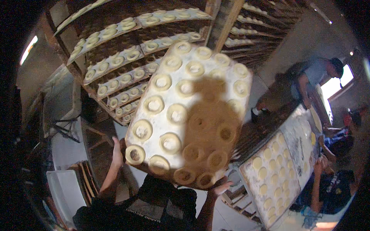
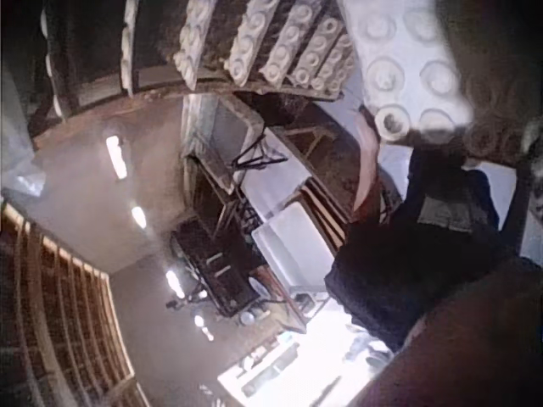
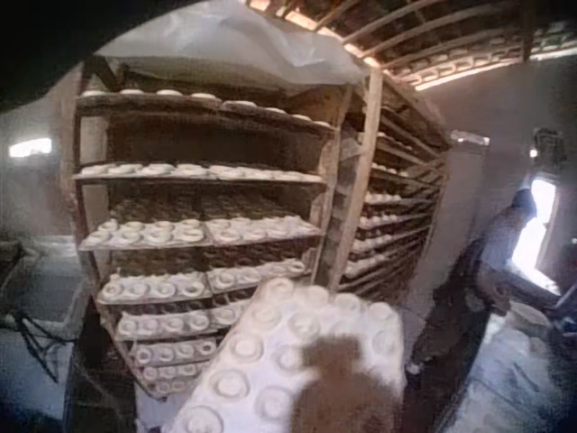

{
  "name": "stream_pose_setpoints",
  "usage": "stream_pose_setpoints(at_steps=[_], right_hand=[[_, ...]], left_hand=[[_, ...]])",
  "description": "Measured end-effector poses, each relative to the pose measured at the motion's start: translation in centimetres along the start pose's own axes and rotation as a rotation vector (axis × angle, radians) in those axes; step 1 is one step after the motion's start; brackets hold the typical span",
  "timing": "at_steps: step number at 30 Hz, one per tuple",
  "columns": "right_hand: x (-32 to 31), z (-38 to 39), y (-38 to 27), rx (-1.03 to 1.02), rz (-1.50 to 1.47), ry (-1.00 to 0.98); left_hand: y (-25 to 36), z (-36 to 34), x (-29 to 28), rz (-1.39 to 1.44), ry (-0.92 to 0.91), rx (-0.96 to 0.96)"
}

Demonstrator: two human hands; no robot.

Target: The person shapes small pieces of dough into ring shapes by hand and places them on a floured wooden board. The person then lifts the board and places it onto a multi-tiered wooden rack alongside other boards of shaped dough.

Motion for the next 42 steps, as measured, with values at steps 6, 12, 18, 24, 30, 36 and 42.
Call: stream_pose_setpoints(at_steps=[6,12,18,24,30,36,42], right_hand=[[2.4,2.4,2.5,-0.005,0.481,0.115],[1.1,-2.2,7.7,0.001,0.649,0.080],[-1.1,-14.4,16.3,-0.155,1.195,-0.092],[5.9,-26.4,20.9,-0.157,1.290,-0.084],[9.2,-37.0,24.0,-0.099,1.464,-0.060],[22.5,-46.9,18.3,-0.094,1.006,-0.094],[24.8,-59.7,22.7,0.009,0.886,-0.283]], left_hand=[[-11.4,6.3,-10.2,0.026,0.228,-0.082],[-16.6,7.0,-8.2,0.089,0.225,-0.128],[-25.0,4.0,-9.5,0.037,0.458,-0.268],[-29.2,-5.0,-9.7,0.275,0.662,-0.206],[-30.8,-12.5,-6.3,0.343,0.546,-0.197],[-30.9,-21.0,-1.6,0.295,0.652,-0.139],[-34.2,-28.1,0.2,0.330,0.683,-0.176]])
Point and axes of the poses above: each hand's wrist, its own z-axis away from the middle knuckle, its own x-axis out of the palm, y = z × x, the point moved 9 cm from there along -z, towards the middle knuckle, and after that the axes turned 11 degrees about x, right-handed, at the moved point
